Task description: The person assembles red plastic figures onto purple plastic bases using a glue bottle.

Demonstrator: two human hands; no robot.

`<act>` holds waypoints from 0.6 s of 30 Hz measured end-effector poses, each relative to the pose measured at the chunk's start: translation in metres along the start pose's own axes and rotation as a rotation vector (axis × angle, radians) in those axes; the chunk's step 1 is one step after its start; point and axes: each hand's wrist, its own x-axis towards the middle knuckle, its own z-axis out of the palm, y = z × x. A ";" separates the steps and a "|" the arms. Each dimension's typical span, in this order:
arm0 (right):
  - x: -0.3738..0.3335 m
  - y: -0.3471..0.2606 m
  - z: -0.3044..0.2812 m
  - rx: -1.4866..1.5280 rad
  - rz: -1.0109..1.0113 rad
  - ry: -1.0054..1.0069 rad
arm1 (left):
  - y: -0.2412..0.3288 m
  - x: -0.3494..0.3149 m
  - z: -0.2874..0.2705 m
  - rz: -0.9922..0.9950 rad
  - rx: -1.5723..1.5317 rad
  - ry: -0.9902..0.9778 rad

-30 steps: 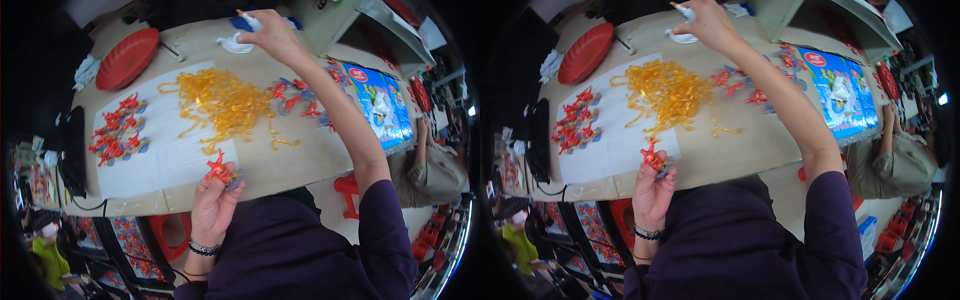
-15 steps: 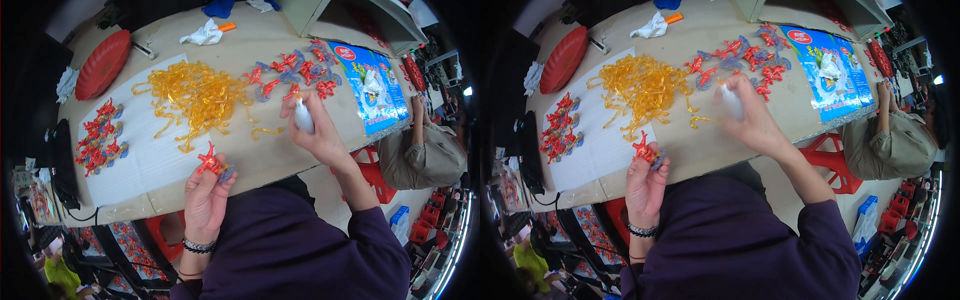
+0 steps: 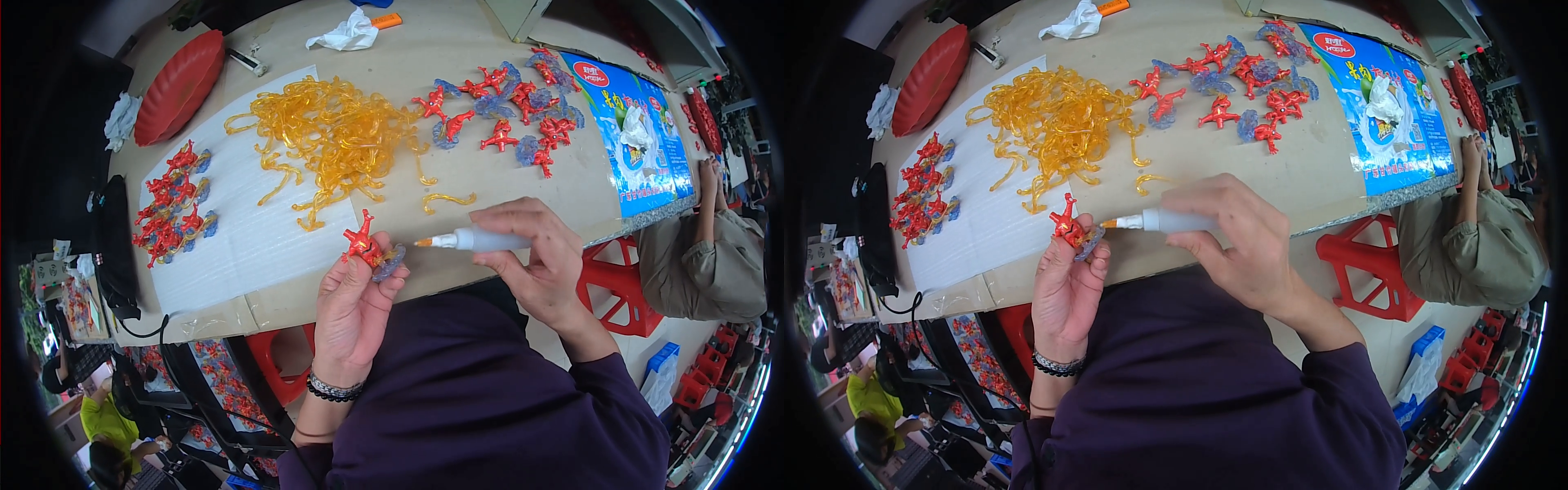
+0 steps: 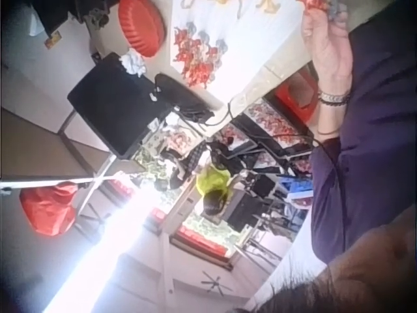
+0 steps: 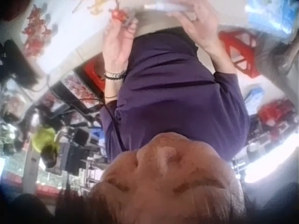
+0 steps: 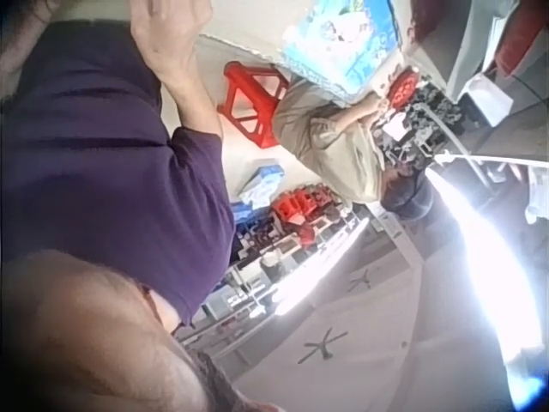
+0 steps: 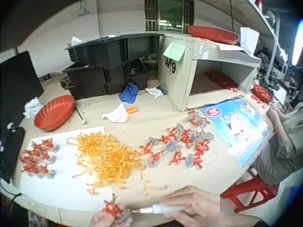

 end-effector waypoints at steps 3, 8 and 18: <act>0.000 -0.001 0.000 -0.045 -0.174 0.033 | 0.000 -0.001 0.005 -0.017 -0.035 0.020; 0.006 -0.002 0.006 -0.144 -0.337 0.075 | -0.001 -0.001 0.007 -0.041 -0.022 0.036; 0.008 -0.004 0.009 -0.199 -0.374 -0.010 | -0.001 -0.001 0.007 -0.039 0.015 0.037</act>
